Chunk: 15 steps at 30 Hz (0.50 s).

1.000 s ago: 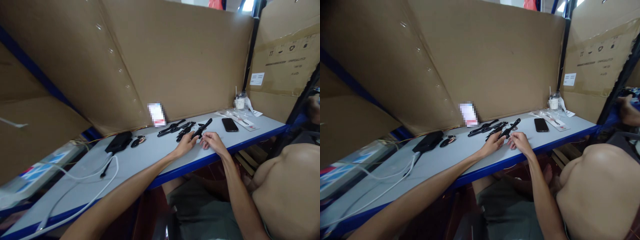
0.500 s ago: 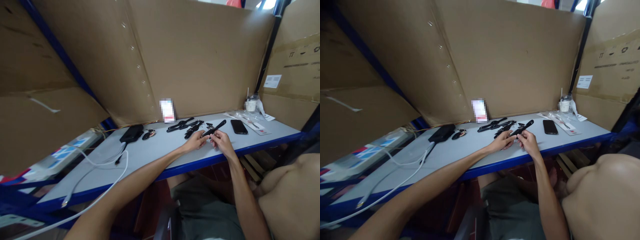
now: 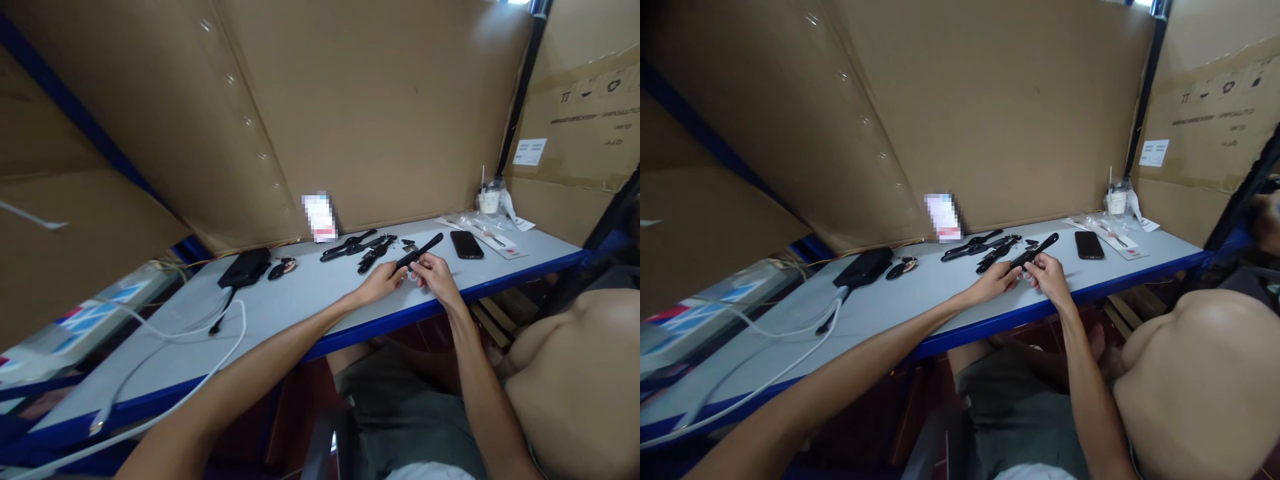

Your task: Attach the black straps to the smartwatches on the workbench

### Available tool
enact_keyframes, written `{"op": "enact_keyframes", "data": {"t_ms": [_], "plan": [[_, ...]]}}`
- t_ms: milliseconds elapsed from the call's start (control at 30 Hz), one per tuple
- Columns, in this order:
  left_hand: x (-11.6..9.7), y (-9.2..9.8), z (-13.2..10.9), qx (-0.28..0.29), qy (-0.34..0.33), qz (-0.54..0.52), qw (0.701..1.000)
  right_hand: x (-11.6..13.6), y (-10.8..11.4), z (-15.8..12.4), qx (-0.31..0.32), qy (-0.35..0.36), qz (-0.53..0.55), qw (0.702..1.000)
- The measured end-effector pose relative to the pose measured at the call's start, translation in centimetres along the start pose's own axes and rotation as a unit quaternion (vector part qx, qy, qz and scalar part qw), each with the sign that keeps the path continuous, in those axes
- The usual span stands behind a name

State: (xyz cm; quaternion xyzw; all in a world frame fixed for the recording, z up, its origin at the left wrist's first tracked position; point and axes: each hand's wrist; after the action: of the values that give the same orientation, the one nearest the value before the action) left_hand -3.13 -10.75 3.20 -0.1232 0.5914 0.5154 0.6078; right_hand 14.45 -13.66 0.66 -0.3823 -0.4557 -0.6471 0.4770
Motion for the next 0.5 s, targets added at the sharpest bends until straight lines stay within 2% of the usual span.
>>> {"op": "enact_keyframes", "data": {"t_ms": [167, 333, 433, 500], "plan": [[0.1, 0.0, 0.1, -0.035, -0.009, -0.01, 0.999, 0.1, -0.1, 0.0, 0.005, 0.001, 0.004, 1.0], [1.0, -0.2, 0.3, -0.039, 0.023, -0.057, 0.997, 0.3, -0.2, -0.2, 0.005, 0.012, -0.009, 1.0], [1.6, -0.4, 0.5, -0.066, 0.06, -0.124, 0.988, 0.5, -0.5, -0.6, -0.035, 0.026, -0.058, 0.997], [1.6, -0.5, 0.6, -0.082, 0.087, -0.172, 0.978, 0.7, -0.8, -0.9, -0.065, 0.054, -0.14, 0.986]]}}
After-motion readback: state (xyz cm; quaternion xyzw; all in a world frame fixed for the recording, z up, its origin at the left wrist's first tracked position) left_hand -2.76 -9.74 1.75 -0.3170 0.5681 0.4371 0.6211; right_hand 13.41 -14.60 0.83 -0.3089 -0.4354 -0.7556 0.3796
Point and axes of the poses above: each hand's wrist, its own z-axis towards the middle knuckle, its own y-axis out of the back of the hand, x = y × z, and after that the axes turned 12 degrees about -z, right-handed
